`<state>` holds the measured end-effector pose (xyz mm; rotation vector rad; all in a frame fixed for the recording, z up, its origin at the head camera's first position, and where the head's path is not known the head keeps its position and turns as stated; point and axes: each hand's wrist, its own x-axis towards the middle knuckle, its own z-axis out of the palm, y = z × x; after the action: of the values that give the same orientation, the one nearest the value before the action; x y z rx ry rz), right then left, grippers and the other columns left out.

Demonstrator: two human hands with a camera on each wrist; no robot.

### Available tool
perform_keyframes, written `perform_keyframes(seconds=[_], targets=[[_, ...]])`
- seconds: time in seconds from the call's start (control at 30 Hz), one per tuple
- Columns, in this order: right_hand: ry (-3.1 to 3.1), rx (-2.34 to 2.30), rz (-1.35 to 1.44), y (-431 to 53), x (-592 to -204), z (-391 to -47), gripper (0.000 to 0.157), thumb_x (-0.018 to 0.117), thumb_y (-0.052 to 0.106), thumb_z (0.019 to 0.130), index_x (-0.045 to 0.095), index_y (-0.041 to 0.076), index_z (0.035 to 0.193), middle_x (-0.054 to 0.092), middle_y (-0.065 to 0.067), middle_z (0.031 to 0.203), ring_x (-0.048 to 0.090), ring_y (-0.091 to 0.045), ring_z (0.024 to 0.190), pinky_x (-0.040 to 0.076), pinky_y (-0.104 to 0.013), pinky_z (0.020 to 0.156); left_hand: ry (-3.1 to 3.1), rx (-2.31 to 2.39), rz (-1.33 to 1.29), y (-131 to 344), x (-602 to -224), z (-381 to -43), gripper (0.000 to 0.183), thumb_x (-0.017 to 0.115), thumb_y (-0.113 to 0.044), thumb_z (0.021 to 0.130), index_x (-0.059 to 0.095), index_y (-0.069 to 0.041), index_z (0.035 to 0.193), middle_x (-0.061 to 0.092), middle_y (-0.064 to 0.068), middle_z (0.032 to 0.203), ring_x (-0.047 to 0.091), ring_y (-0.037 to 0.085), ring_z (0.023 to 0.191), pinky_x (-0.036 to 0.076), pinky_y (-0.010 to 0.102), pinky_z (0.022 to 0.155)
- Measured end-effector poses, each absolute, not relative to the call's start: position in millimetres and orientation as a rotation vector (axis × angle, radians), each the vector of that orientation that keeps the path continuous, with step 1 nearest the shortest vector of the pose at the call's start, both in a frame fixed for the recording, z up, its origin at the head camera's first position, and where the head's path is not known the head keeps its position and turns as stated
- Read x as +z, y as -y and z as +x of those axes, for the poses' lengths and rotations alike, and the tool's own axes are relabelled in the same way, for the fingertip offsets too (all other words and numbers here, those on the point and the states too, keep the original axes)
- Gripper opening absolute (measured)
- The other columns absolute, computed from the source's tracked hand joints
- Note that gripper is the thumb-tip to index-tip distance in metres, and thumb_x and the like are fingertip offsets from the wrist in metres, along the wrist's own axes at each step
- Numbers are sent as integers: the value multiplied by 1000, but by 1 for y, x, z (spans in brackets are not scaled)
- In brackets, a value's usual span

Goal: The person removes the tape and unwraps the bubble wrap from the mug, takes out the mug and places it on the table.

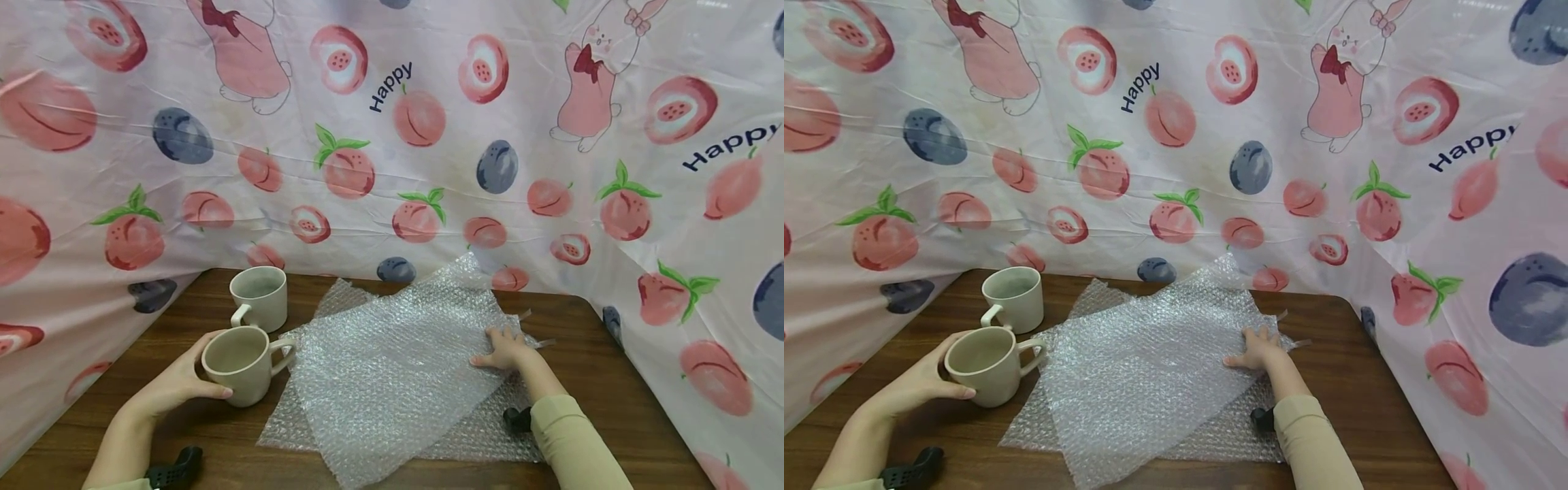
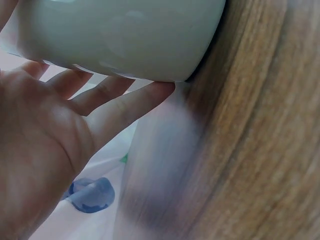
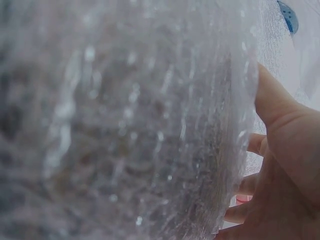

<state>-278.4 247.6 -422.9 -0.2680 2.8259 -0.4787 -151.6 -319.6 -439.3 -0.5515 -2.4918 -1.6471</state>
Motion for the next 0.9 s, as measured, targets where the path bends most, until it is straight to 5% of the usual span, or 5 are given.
perform_keyframes(seconds=[0.37,0.6,0.9], targets=[[-2809,-484,-264,-246,-421,-280,94,70,52,83,29,-6,145,12,-44,144,7,-66,128,16,-73,98,2531,-1653,-539,325,-439,-151,89,78,4,72,28,-5,145,41,23,129,50,18,110,41,23,85],[-2819,-516,-283,-252,-431,-287,107,68,66,74,30,-6,144,12,-45,142,6,-68,125,14,-75,97,2561,-1653,-531,325,-438,-151,89,78,2,73,26,-5,144,41,23,130,48,17,112,39,21,85],[-2822,-482,-254,-246,-420,-279,94,70,52,82,29,-6,145,13,-44,143,8,-66,128,18,-74,97,2548,-1627,-571,326,-438,-150,86,77,5,72,28,-2,142,46,13,126,48,10,110,37,18,84]])
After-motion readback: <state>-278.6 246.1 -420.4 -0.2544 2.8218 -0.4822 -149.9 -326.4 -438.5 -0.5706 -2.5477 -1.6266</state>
